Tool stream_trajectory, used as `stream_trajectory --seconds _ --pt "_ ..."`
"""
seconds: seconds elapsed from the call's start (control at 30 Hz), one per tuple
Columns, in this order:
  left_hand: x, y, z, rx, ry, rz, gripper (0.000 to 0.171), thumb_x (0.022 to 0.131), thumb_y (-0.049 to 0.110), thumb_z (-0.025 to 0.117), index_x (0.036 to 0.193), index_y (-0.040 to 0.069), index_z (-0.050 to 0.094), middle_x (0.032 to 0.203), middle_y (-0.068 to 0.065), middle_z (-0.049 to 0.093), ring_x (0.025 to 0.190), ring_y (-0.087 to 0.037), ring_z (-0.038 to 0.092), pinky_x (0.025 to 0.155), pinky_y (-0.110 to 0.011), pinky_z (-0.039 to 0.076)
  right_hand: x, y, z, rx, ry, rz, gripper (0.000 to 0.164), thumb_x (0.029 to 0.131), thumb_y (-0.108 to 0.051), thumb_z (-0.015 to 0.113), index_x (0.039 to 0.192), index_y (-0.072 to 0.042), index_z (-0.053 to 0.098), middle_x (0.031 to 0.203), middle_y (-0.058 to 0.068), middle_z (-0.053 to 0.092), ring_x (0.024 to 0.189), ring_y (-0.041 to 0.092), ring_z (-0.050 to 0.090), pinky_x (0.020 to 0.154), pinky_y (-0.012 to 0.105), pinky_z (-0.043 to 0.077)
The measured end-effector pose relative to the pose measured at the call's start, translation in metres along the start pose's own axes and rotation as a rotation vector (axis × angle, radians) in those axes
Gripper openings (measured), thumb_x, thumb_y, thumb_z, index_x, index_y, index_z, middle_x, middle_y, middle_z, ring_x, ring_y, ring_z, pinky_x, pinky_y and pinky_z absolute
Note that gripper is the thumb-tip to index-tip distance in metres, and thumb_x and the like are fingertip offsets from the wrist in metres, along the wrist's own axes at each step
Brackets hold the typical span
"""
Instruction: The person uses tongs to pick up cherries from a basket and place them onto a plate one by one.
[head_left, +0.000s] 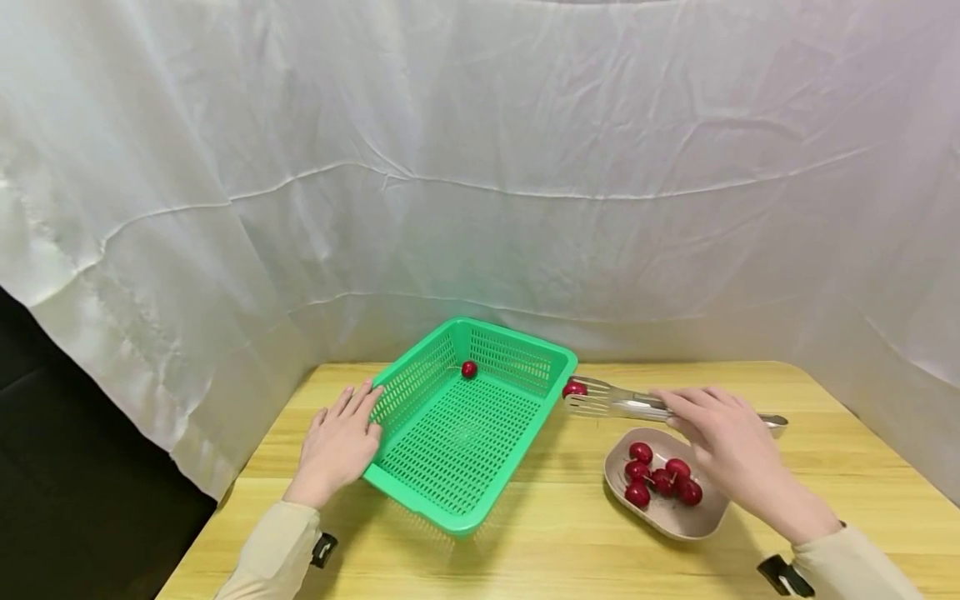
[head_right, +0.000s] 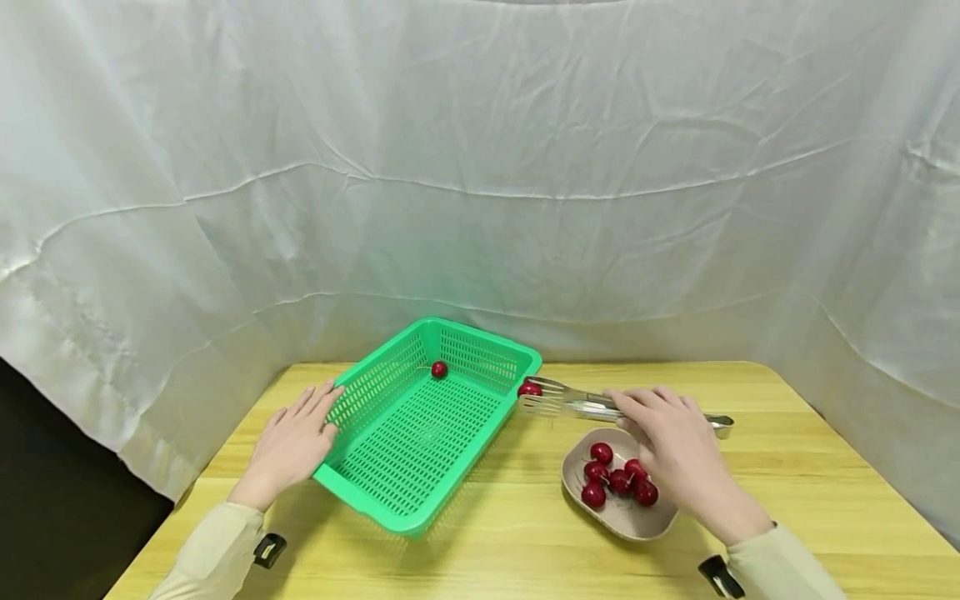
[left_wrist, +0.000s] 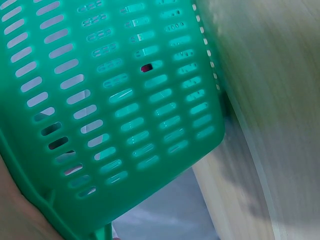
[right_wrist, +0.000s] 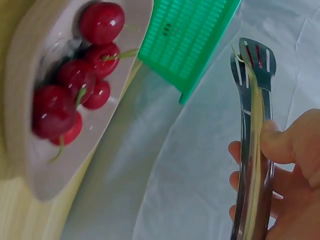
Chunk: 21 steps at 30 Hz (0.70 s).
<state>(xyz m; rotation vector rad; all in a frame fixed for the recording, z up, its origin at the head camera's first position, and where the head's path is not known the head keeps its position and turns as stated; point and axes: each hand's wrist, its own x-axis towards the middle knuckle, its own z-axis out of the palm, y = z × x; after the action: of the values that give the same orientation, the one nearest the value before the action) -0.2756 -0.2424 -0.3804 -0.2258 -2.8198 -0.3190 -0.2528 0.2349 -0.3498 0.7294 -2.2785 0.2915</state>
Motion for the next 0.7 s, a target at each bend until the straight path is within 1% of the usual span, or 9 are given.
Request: stream_trajectory --seconds 0.1,0.23,0.47,0.7 --pt "0.000 0.000 0.000 -0.003 0.003 0.001 0.054 0.095 0.024 0.037 0.147 0.013 0.031 0.154 -0.006 0.019 0.139 -0.034 0.014 0.105 -0.064 0.011 -0.009 0.006 -0.005 -0.011 0.000 0.015 0.050 0.073 -0.006 0.073 0.122 -0.013 0.063 0.103 0.001 0.067 0.088 0.020 0.054 0.072 0.039 0.039" --pt "0.000 -0.001 0.000 -0.003 0.005 -0.002 0.054 0.095 0.024 0.038 0.147 0.014 0.031 0.154 -0.006 0.019 0.139 -0.034 0.014 0.105 -0.064 0.011 -0.022 0.012 -0.010 -0.025 -0.021 0.046 0.049 0.072 -0.005 0.074 0.120 -0.014 0.065 0.103 0.000 0.067 0.087 0.018 0.053 0.070 0.037 0.037" --pt "-0.001 0.000 -0.001 -0.007 0.002 -0.001 0.053 0.095 0.023 0.038 0.147 0.013 0.030 0.154 -0.007 0.019 0.139 -0.035 0.014 0.105 -0.064 0.010 -0.048 0.027 -0.017 -0.061 -0.055 0.093 0.047 0.071 -0.004 0.074 0.117 -0.014 0.066 0.101 0.003 0.068 0.087 0.023 0.056 0.067 0.040 0.038" --pt "-0.001 0.001 -0.002 -0.013 -0.003 0.000 0.054 0.095 0.023 0.038 0.147 0.013 0.030 0.154 -0.007 0.019 0.139 -0.035 0.014 0.105 -0.065 0.010 -0.072 0.044 -0.019 -0.093 -0.092 0.137 0.045 0.071 -0.004 0.074 0.114 -0.011 0.066 0.098 0.006 0.068 0.086 0.027 0.056 0.067 0.045 0.038"
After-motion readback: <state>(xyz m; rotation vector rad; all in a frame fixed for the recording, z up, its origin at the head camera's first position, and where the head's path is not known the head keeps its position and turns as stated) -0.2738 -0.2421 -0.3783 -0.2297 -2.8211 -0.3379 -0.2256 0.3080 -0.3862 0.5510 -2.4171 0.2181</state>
